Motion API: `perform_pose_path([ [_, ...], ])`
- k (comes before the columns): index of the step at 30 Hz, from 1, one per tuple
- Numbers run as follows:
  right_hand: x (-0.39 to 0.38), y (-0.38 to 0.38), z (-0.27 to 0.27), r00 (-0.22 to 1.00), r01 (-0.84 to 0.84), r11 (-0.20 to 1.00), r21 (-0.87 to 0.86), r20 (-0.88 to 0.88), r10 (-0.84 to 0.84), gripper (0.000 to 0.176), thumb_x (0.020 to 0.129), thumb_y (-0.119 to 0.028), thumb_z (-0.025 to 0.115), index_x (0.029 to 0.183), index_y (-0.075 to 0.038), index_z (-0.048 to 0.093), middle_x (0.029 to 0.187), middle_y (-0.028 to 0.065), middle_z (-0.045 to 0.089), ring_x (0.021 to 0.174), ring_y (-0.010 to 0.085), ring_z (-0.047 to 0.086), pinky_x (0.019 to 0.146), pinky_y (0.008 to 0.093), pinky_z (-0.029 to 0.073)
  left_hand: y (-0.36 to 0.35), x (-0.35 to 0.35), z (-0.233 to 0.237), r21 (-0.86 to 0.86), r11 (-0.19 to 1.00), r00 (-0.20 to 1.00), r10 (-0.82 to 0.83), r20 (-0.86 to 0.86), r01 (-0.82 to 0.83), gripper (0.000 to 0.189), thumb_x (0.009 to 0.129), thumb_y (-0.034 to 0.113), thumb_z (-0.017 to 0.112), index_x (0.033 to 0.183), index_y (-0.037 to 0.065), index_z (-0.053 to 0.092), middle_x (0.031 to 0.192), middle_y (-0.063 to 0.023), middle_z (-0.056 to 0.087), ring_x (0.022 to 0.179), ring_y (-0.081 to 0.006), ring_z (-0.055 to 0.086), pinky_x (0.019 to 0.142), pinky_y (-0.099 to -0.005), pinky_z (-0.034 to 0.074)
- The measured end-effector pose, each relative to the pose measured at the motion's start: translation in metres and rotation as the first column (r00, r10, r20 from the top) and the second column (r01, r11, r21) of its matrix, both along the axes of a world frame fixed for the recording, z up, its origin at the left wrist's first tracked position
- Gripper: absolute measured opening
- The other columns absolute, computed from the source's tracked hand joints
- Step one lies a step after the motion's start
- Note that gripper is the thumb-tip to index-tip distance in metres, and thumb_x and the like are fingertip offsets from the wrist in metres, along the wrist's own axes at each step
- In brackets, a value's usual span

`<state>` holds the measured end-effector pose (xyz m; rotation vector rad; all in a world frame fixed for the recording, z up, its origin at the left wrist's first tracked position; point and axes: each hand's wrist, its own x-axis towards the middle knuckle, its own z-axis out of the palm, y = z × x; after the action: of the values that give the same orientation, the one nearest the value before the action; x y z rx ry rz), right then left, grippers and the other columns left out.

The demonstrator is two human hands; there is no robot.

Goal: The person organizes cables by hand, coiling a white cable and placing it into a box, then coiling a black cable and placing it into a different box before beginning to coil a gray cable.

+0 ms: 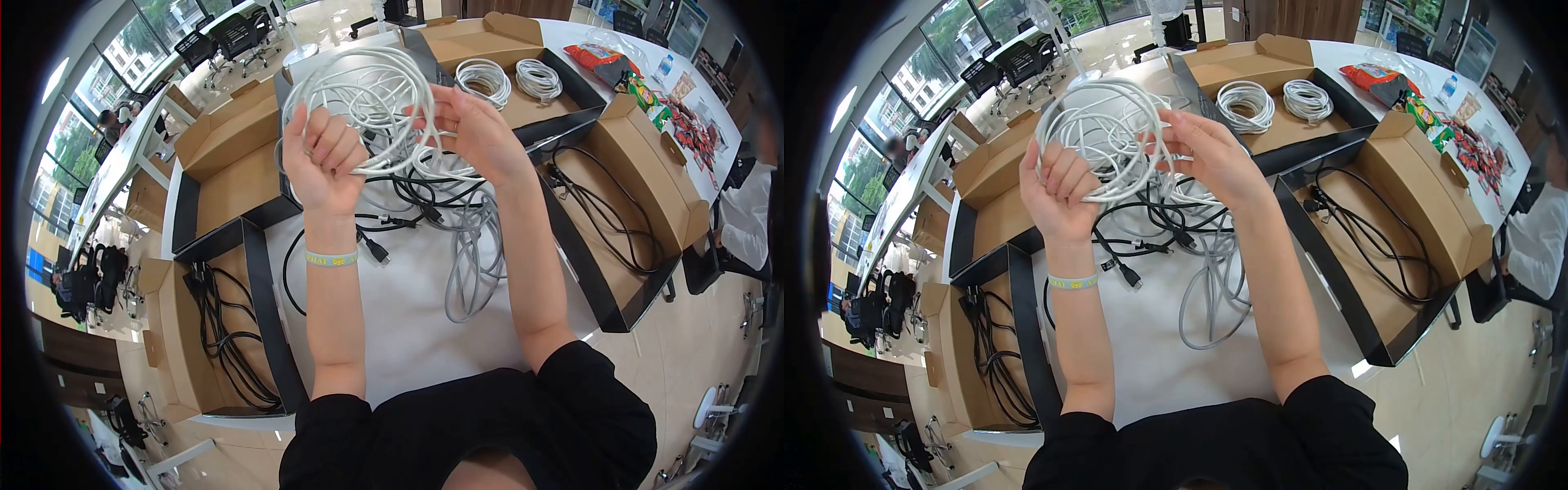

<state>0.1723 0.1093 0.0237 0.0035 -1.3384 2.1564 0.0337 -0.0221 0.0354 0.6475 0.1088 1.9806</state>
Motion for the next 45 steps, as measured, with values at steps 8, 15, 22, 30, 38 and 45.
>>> perform_pose_path([
  [8, 0.006, -0.004, 0.001, 0.999, -0.001, 0.939, 0.344, 0.037, -0.013, 0.042, 0.08, -0.002, 0.054, 0.121, -0.001, 0.043, 0.095, 0.0129, 0.061, 0.08, 0.0136, 0.059, 0.072, 0.0237, 0.048, 0.0, -0.004, -0.004, 0.041, 0.979, 0.97, 0.19, 0.153, -0.199, 0.037, 0.086, 0.021, 0.044, 0.053, 0.016, 0.027, 0.045, 0.0066, 0.022, 0.037, -0.0039, 0.019, 0.032, -0.0186, 0.017],
  [15, 0.001, -0.011, 0.001, 0.967, 0.121, 0.863, 0.49, 0.138, -0.214, 0.016, 0.071, 0.0, 0.065, 0.087, 0.001, 0.065, 0.097, 0.008, 0.061, 0.083, 0.0103, 0.058, 0.071, 0.0195, 0.046, 0.003, 0.002, -0.004, 0.007, 0.983, 0.972, 0.178, 0.153, -0.181, 0.038, 0.086, 0.019, 0.043, 0.051, 0.016, 0.028, 0.044, 0.006, 0.022, 0.036, -0.0047, 0.019, 0.032, -0.0186, 0.018],
  [22, -0.012, -0.005, -0.013, 0.912, 0.388, 0.728, 0.565, -0.349, -0.215, 0.017, 0.071, -0.001, 0.065, 0.087, -0.005, 0.067, 0.112, 0.0103, 0.05, 0.096, 0.0133, 0.052, 0.071, 0.0224, 0.046, 0.006, 0.011, -0.006, 0.235, 0.967, 0.98, -0.138, 0.145, 0.102, 0.039, 0.087, 0.021, 0.039, 0.051, 0.015, 0.026, 0.043, 0.0058, 0.023, 0.036, -0.0046, 0.02, 0.032, -0.0188, 0.018],
  [30, -0.016, -0.023, -0.006, 0.979, 0.206, 0.954, 0.217, -0.044, -0.201, 0.039, 0.07, 0.0, 0.066, 0.106, 0.002, 0.054, 0.087, 0.0091, 0.058, 0.073, 0.0135, 0.057, 0.063, 0.0232, 0.047, 0.011, 0.025, -0.007, 0.145, 0.989, 0.999, 0.04, 0.004, -0.04, 0.039, 0.088, 0.022, 0.036, 0.052, 0.015, 0.025, 0.044, 0.0055, 0.023, 0.037, -0.0046, 0.019, 0.034, -0.0191, 0.018],
  [38, -0.031, -0.031, -0.017, 0.934, 0.356, 0.925, 0.13, -0.011, -0.358, 0.065, 0.068, 0.002, 0.06, 0.124, -0.001, 0.029, 0.085, 0.0092, 0.058, 0.07, 0.0138, 0.056, 0.064, 0.0259, 0.046, 0.009, 0.026, -0.005, 0.068, 0.966, 0.952, 0.256, -0.169, -0.248, 0.04, 0.089, 0.024, 0.034, 0.052, 0.015, 0.025, 0.045, 0.0051, 0.023, 0.039, -0.0057, 0.018, 0.036, -0.021, 0.017],
  [45, -0.032, -0.037, -0.012, 0.966, 0.202, 0.979, 0.03, -0.172, -0.194, 0.045, 0.072, 0.002, 0.057, 0.113, 0.003, 0.04, 0.091, 0.0127, 0.061, 0.08, 0.0139, 0.058, 0.074, 0.0244, 0.045, 0.006, 0.021, -0.003, 0.126, 0.974, 0.974, 0.203, -0.101, -0.189, 0.04, 0.09, 0.023, 0.035, 0.052, 0.015, 0.027, 0.046, 0.005, 0.025, 0.039, -0.0053, 0.022, 0.036, -0.0192, 0.021],
])
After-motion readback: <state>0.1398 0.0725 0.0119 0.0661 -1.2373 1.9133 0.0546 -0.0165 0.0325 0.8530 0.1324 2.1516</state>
